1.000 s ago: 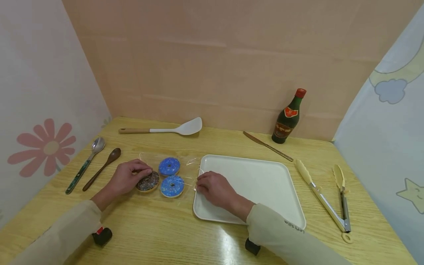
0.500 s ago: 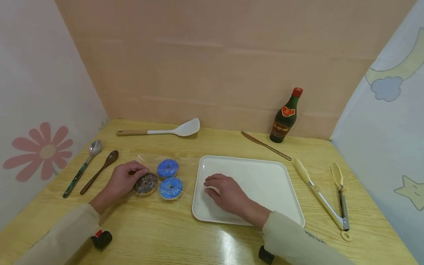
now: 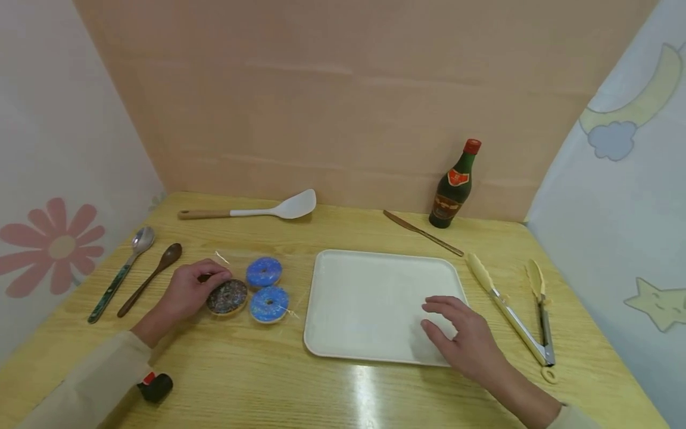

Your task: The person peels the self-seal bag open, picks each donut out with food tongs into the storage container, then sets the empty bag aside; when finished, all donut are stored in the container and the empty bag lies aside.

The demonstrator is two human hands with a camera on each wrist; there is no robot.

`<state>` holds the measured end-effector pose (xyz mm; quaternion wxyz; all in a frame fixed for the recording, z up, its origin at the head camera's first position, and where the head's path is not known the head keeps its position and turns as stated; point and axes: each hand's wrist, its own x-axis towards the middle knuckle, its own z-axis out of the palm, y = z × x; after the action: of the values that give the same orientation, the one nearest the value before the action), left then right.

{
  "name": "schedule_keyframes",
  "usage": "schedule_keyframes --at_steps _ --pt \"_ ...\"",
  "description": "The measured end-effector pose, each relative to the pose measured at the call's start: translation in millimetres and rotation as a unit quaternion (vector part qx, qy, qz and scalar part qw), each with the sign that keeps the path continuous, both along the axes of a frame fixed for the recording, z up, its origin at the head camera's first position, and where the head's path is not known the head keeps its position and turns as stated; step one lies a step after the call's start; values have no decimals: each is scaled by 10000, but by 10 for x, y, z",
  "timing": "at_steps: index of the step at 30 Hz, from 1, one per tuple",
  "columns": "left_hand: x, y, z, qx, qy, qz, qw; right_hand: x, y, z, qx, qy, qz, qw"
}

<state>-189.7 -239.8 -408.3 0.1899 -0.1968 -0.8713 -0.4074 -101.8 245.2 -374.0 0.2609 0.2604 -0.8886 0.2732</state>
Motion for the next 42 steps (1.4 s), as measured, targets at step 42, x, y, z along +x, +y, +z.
schedule_keyframes --at_steps 42 --pt "-13 -27 24 417 -204 -279 9985 -172 1477 -161 661 -3116 -3523 8800"
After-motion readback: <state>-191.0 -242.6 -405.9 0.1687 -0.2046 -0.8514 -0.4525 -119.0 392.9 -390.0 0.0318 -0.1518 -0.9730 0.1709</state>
